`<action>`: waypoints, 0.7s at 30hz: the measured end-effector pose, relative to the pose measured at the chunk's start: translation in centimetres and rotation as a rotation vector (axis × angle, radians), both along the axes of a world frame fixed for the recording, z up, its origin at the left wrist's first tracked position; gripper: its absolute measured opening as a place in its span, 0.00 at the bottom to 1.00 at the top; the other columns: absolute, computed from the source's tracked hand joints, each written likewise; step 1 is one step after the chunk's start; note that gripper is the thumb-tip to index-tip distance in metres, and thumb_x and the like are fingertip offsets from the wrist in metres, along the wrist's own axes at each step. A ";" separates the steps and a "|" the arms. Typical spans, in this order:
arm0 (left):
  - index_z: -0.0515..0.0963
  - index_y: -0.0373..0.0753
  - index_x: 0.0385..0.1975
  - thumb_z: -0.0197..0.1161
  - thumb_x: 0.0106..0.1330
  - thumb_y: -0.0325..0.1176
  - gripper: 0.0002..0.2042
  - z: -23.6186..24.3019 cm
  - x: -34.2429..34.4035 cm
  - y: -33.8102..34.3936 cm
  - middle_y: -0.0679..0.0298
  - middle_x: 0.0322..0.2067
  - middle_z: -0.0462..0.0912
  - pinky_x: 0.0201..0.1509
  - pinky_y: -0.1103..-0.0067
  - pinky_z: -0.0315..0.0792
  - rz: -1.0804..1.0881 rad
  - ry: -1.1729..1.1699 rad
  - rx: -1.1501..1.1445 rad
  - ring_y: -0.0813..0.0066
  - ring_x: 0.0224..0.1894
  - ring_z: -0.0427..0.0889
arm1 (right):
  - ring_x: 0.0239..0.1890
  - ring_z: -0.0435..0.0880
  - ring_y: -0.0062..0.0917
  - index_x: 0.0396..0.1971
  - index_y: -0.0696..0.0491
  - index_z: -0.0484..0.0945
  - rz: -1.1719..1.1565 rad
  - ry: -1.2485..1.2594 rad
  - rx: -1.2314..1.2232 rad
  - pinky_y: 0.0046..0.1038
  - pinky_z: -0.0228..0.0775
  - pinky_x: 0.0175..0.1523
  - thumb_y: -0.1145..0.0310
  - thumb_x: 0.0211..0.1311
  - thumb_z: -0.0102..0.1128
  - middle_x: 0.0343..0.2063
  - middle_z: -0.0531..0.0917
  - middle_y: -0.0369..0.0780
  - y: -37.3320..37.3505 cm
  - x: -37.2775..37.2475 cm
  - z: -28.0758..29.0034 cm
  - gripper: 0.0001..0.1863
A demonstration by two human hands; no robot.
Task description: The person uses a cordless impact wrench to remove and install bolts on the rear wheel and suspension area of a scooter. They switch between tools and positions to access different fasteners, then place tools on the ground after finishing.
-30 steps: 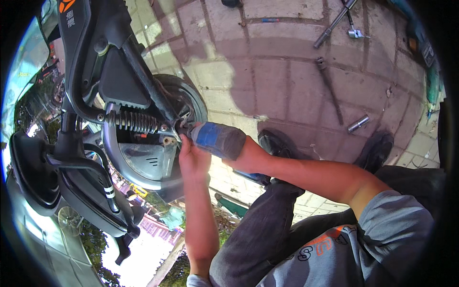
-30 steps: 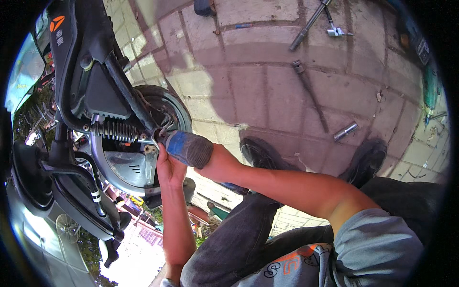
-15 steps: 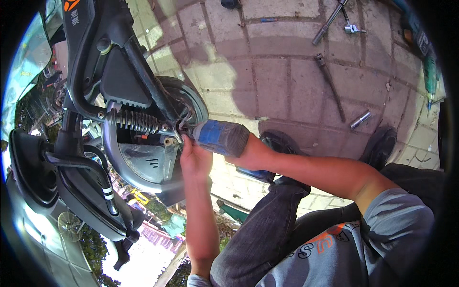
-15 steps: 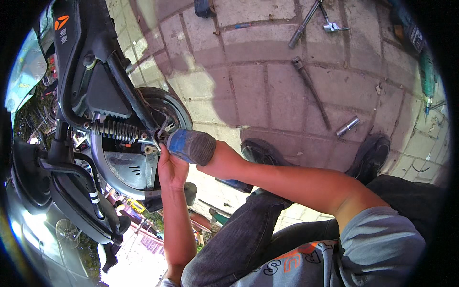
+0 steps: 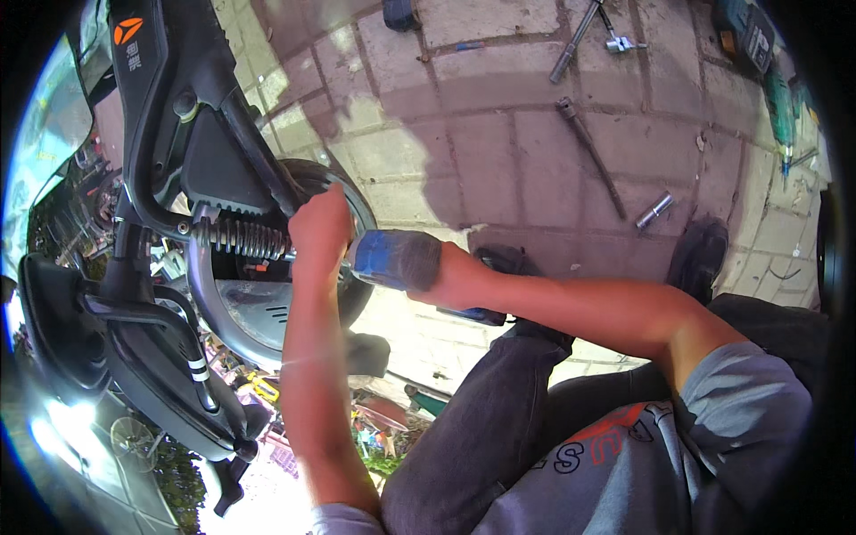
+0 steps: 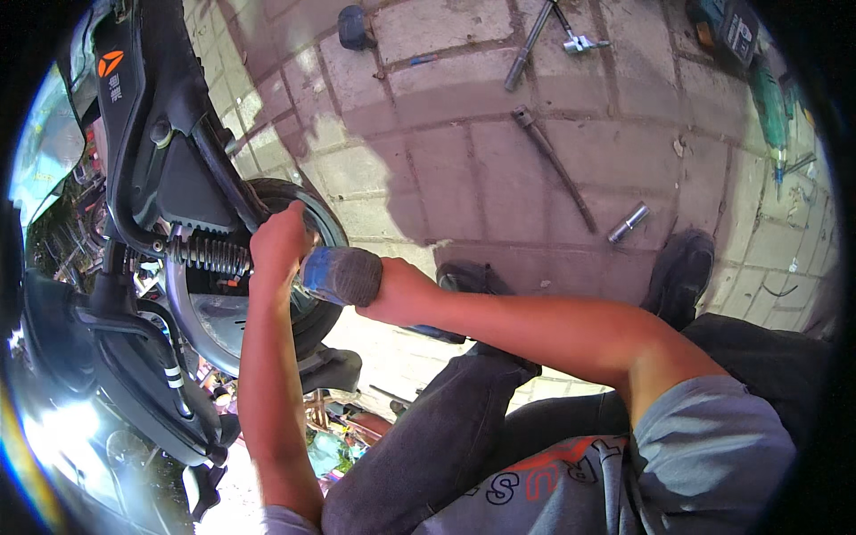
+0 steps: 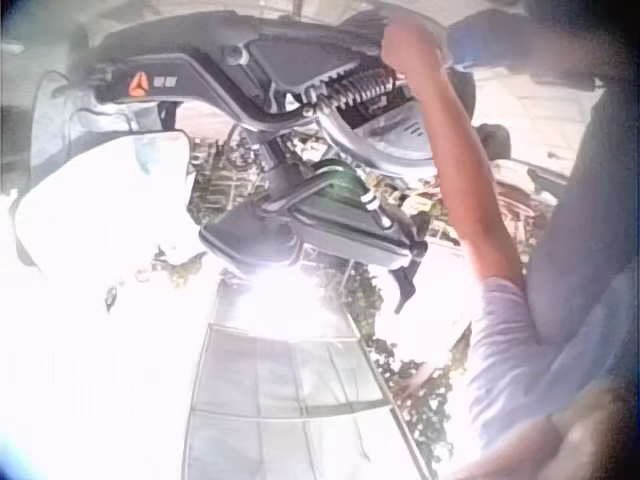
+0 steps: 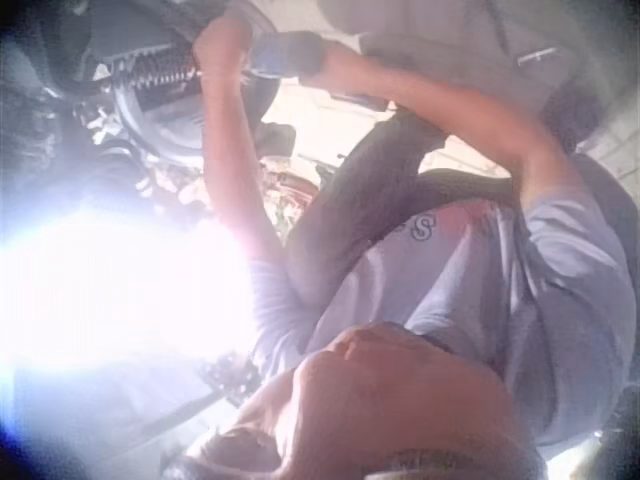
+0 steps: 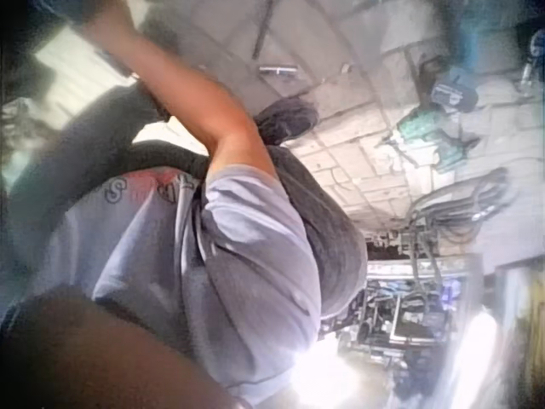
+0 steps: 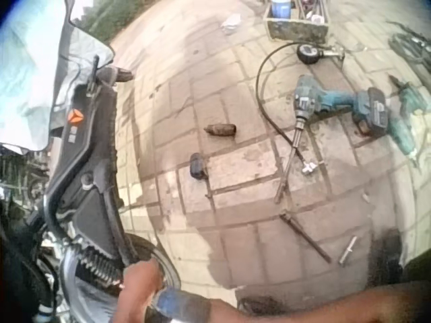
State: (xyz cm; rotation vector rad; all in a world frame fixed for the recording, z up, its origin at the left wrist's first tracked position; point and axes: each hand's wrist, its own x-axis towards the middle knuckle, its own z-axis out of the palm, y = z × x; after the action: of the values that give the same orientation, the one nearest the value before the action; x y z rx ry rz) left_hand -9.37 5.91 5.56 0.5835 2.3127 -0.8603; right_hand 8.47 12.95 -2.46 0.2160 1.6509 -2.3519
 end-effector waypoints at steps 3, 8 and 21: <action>0.75 0.37 0.42 0.62 0.54 0.32 0.16 0.5 -0.1 -1.3 0.53 0.29 0.81 0.36 0.73 0.73 0.160 0.049 0.306 0.61 0.34 0.82 | 0.39 0.78 0.41 0.38 0.57 0.74 0.177 -0.154 -0.087 0.34 0.70 0.47 0.64 0.45 0.61 0.35 0.79 0.49 0.7 -0.2 0.3 0.19; 0.71 0.34 0.47 0.56 0.61 0.25 0.14 4.5 3.2 -2.7 0.59 0.28 0.82 0.38 0.83 0.70 0.624 0.056 0.803 0.79 0.32 0.79 | 0.39 0.80 0.44 0.33 0.59 0.77 0.061 -0.194 -0.092 0.36 0.72 0.44 0.61 0.43 0.62 0.31 0.81 0.51 0.3 0.2 0.7 0.19; 0.52 0.34 0.62 0.42 0.59 0.17 0.28 5.6 5.8 -4.6 0.53 0.53 0.71 0.34 0.90 0.65 0.883 -0.130 1.033 0.86 0.27 0.67 | 0.38 0.80 0.45 0.34 0.58 0.76 0.045 -0.141 -0.100 0.36 0.72 0.43 0.61 0.46 0.61 0.30 0.81 0.50 0.8 -0.2 1.5 0.17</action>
State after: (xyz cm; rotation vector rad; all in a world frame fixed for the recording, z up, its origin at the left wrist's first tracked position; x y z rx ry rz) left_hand -3.58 1.28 11.11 -0.0609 2.3805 0.7900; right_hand 8.23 13.78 -0.93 0.3147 1.4552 -2.3207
